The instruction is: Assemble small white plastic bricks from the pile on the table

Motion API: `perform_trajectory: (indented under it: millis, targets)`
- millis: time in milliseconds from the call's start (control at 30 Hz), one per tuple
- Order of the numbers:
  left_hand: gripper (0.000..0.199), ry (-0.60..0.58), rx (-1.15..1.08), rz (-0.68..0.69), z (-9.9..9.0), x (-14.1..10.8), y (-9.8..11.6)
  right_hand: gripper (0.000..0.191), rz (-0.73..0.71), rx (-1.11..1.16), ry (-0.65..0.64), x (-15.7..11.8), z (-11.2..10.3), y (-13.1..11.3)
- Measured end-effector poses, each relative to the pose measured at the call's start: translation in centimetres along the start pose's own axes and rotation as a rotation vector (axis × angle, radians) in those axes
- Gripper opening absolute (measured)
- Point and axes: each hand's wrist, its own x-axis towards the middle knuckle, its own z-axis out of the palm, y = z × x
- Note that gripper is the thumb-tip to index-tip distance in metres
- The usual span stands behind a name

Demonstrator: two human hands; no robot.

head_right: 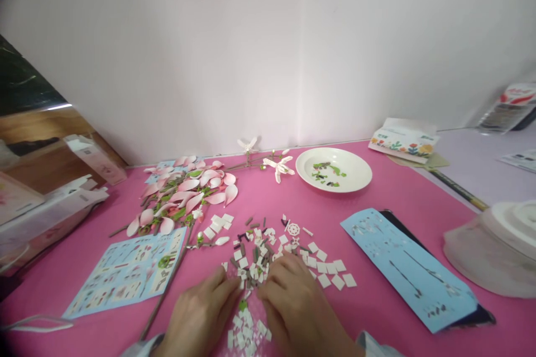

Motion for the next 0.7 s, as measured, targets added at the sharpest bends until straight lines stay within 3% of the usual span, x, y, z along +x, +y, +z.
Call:
perform_trajectory:
  millis: [133,333,533,700]
  targets:
    - [0.021,0.026,-0.134,-0.044,-0.4,0.2,-0.2,0.025,-0.004,0.013,0.005,0.0,0.0,-0.1]
    - [0.024,0.088,-0.742,-0.251,-2.1,0.4,-0.3,0.025,-0.029,0.057,0.064,-0.2,0.1,0.1]
    - [0.027,-0.129,-1.318,-0.409,-2.8,0.0,1.0,0.005,-0.08,0.189,0.138,-0.1,-0.3,-0.2]
    - [0.027,-0.29,-1.666,-0.489,-1.7,0.7,2.2,0.011,-0.059,0.235,0.228,-0.2,-0.2,-0.1]
